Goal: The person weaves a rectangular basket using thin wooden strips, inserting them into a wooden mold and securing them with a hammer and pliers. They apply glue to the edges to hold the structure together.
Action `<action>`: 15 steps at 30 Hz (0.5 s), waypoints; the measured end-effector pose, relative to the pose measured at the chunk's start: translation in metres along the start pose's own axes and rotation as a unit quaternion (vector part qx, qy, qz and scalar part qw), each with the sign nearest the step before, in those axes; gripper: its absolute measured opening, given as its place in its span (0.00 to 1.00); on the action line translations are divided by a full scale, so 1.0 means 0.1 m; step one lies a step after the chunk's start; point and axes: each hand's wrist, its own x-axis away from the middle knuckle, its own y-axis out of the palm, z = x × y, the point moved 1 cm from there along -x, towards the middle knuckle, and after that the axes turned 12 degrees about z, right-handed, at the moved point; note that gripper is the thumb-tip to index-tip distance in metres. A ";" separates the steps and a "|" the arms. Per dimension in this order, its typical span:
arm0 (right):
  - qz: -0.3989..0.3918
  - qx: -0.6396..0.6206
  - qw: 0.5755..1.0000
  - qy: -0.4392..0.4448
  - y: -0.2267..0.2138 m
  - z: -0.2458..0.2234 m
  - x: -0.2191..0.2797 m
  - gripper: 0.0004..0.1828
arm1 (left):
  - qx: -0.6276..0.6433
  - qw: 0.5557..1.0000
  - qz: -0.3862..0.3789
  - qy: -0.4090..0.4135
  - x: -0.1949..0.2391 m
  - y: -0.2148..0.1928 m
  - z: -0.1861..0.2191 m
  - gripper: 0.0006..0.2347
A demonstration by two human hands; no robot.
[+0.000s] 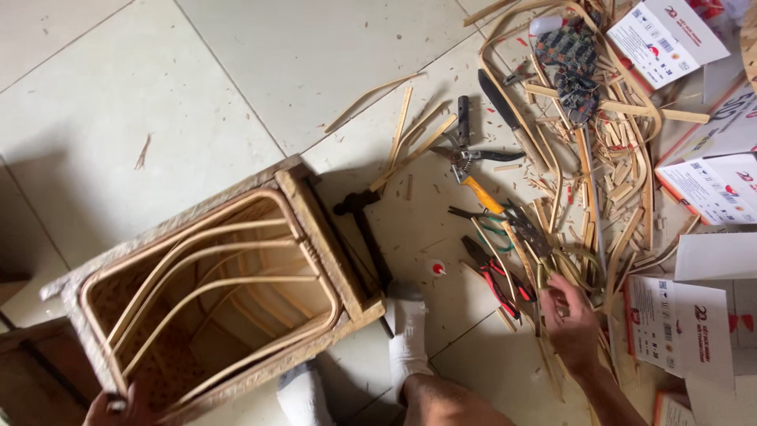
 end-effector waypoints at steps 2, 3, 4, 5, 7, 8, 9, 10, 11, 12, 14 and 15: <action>0.014 -0.017 0.998 -0.053 0.02 -0.18 -0.12 0.19 | 0.010 1.000 0.022 -0.011 0.01 -0.01 0.05 0.15; 0.015 -0.027 0.997 -0.066 0.03 -0.29 -0.23 0.20 | 0.019 0.999 0.029 -0.013 -0.02 -0.02 0.09 0.15; 0.016 -0.036 0.996 -0.079 0.03 -0.40 -0.39 0.21 | 0.025 0.999 0.031 -0.016 -0.03 -0.01 0.13 0.15; 0.017 -0.044 0.995 -0.093 0.03 -0.54 -0.55 0.22 | 0.028 0.999 0.031 -0.012 -0.03 0.00 0.15 0.14; 0.014 -0.011 0.991 -0.136 0.03 -0.88 -0.88 0.21 | 0.028 0.999 0.018 -0.010 0.06 0.00 0.09 0.14; 0.012 0.003 0.987 -0.158 0.06 -1.07 -1.08 0.21 | 0.027 0.999 0.023 -0.007 0.09 0.01 0.05 0.13; -0.049 0.053 0.987 -0.145 0.10 -1.24 -1.31 0.21 | 0.027 0.999 0.027 -0.005 0.13 0.05 0.00 0.12; -0.110 0.105 0.980 -0.129 0.13 -1.40 -1.53 0.20 | 0.026 0.999 0.030 -0.001 0.17 0.09 -0.07 0.12; -0.169 0.158 0.967 -0.112 0.15 -1.54 -1.78 0.20 | 0.013 0.999 0.043 -0.002 0.20 0.14 -0.16 0.12; -0.217 0.209 0.946 -0.119 0.18 -1.66 -2.02 0.20 | 0.001 0.999 0.053 -0.003 0.27 0.21 -0.24 0.14; -0.267 0.266 0.915 -0.145 0.38 -1.85 -2.54 0.19 | 0.036 0.996 0.075 -0.015 0.40 0.41 -0.37 0.16; -0.269 0.272 0.909 -0.165 0.50 -1.90 -2.81 0.18 | 0.084 0.992 0.088 -0.026 0.40 0.52 -0.41 0.18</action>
